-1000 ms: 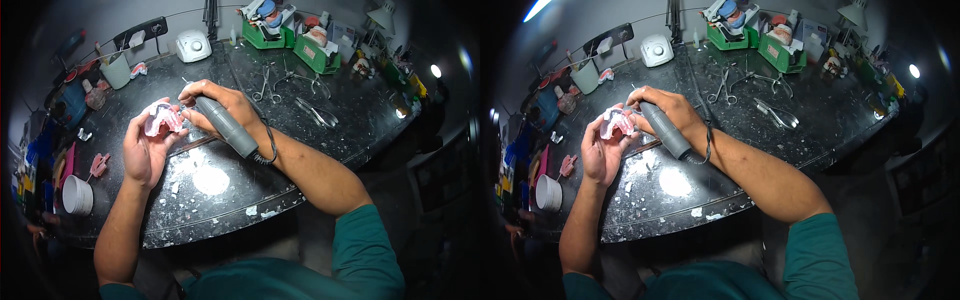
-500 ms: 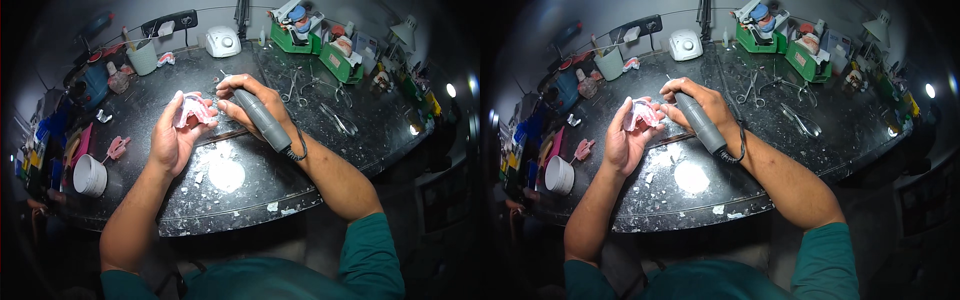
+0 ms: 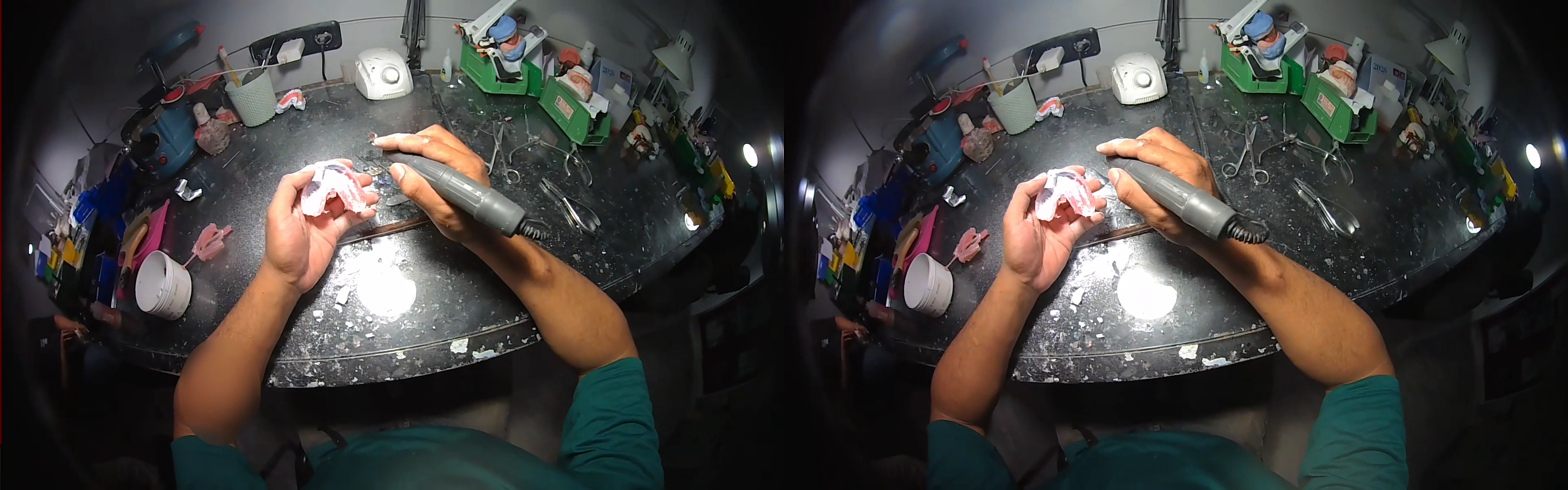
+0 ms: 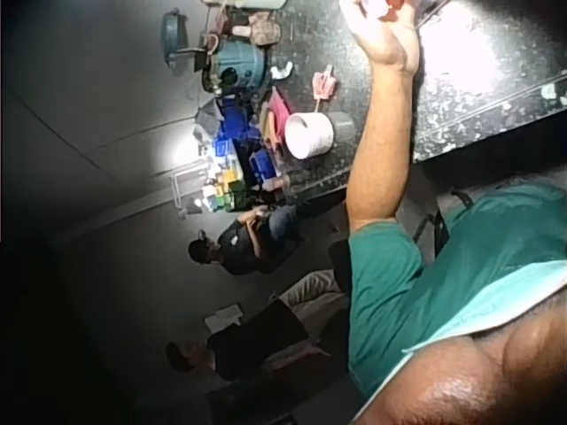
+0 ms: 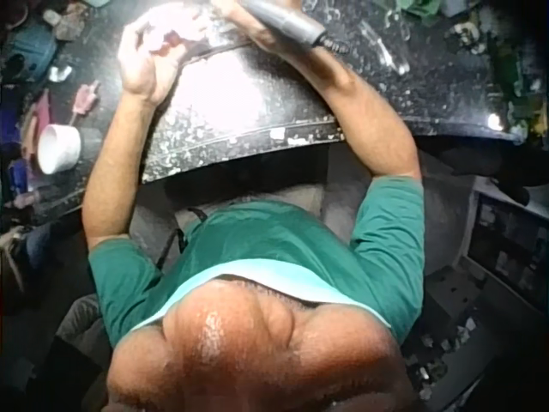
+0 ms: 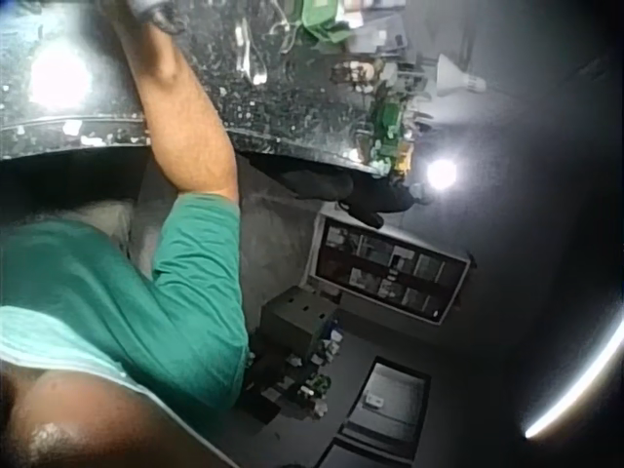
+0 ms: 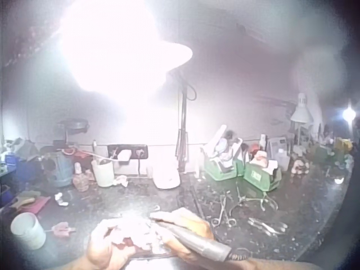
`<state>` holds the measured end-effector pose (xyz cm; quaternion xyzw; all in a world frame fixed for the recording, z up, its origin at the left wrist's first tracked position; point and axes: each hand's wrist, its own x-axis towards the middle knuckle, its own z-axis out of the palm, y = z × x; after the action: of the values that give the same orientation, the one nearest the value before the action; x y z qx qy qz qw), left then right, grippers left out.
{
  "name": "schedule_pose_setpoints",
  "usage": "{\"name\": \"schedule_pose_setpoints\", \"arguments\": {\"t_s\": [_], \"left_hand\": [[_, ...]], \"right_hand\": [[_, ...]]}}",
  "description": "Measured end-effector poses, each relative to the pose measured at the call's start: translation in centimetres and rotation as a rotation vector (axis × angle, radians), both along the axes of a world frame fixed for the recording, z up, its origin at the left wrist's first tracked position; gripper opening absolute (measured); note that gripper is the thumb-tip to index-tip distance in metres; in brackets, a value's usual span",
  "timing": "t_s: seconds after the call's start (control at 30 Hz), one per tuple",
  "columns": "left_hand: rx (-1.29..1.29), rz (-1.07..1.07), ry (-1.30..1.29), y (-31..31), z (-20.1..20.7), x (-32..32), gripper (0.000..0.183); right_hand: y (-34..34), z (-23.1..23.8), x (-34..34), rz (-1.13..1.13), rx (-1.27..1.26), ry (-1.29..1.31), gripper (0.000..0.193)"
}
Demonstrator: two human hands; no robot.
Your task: The person holds a pink dental prosthesis and uses a rotary grinding tool to smooth and shape its surface. They frequently switch to a metal file to scrape and refine specific areas, alternating between the two tools to achieve the desired finish.
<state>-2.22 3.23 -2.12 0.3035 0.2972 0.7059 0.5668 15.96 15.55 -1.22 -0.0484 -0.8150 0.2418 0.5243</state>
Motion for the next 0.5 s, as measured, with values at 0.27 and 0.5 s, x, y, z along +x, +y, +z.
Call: {"name": "schedule_pose_setpoints", "arguments": {"t_s": [0.27, 0.5], "left_hand": [[-0.011, -0.032, -0.026, 0.5, 0.1, 0.0, 0.048], [0.004, 0.004, 0.047, -0.3, 0.5, 1.3, 0.040]], "right_hand": [[-1.0, -0.1, 0.4, 0.148, -0.304, 0.037, 0.030], [-0.2, -0.4, 0.0, 0.137, -0.199, 0.032, 0.034]]}}
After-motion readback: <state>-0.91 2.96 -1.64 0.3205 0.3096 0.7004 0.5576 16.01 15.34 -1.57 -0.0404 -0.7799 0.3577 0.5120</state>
